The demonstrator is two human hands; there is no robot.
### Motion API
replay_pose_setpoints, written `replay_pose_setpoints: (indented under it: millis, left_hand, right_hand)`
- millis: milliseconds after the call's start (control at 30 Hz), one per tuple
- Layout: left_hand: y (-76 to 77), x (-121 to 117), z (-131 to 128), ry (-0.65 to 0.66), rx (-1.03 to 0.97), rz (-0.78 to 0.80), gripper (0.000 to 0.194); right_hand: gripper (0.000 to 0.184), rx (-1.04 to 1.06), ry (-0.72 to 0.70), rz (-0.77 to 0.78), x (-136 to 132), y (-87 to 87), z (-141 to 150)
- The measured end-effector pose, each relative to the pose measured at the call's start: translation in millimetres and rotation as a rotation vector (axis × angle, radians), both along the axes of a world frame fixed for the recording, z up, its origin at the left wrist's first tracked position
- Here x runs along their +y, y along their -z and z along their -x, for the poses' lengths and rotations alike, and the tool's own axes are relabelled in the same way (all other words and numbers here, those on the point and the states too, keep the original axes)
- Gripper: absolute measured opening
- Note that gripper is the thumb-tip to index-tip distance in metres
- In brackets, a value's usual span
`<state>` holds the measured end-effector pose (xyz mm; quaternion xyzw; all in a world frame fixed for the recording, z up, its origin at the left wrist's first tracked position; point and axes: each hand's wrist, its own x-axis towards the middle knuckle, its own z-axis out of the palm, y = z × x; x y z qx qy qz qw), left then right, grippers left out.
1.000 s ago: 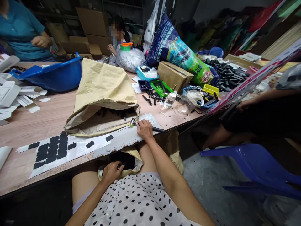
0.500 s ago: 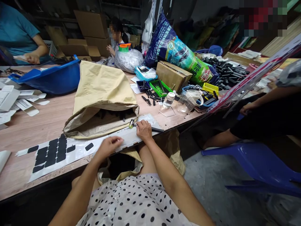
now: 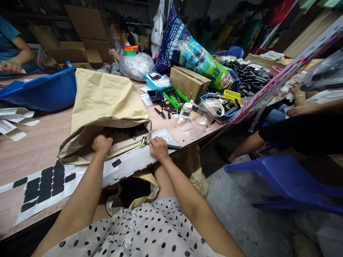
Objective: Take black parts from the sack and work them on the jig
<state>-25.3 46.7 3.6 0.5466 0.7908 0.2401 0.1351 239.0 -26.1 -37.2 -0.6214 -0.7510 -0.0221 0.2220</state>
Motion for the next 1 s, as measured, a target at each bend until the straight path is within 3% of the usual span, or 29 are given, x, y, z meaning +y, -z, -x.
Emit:
replay_pose_setpoints:
  millis: [67,200,300,433,600,867,1000]
  left_hand:
    - [-1.0,-20.6,2.7,0.038,0.036,-0.039,0.028]
    - [10.0,-68.3,3.8,0.455,-0.051,-0.155,0.028]
    - [24.5,-89.7,-0.9,0.617,-0.059,-0.160,0.022]
    - [35.9,-93.0,-6.8,0.594,-0.031,-0.175,0.022]
    - [38.3,-88.8,-7.0,0.605,-0.047,-0.181,0.022]
    - [40.9,-88.1,-7.2,0.621,-0.098,-0.174,0.022]
    - [40.4,-88.2,-8.6,0.629,-0.096,-0.175,0.017]
  right_hand:
    - [0.022,0.003,0.003,0.005,-0.1,-0.5,-0.4]
    - [0.022,0.010,0.011,0.011,-0.1,-1.0,-0.8]
    - [0.023,0.011,0.018,0.015,-0.1,-0.9,-1.0]
    - [0.021,0.007,0.056,0.020,1.4,-1.1,-3.1]
    - [0.018,0.047,0.015,0.008,-4.0,-7.5,-2.0]
    - [0.030,0.218,-0.221,-0.014,-45.1,-21.1,42.0]
    - [0.032,0.214,-0.245,-0.011,-53.9,-21.5,53.8]
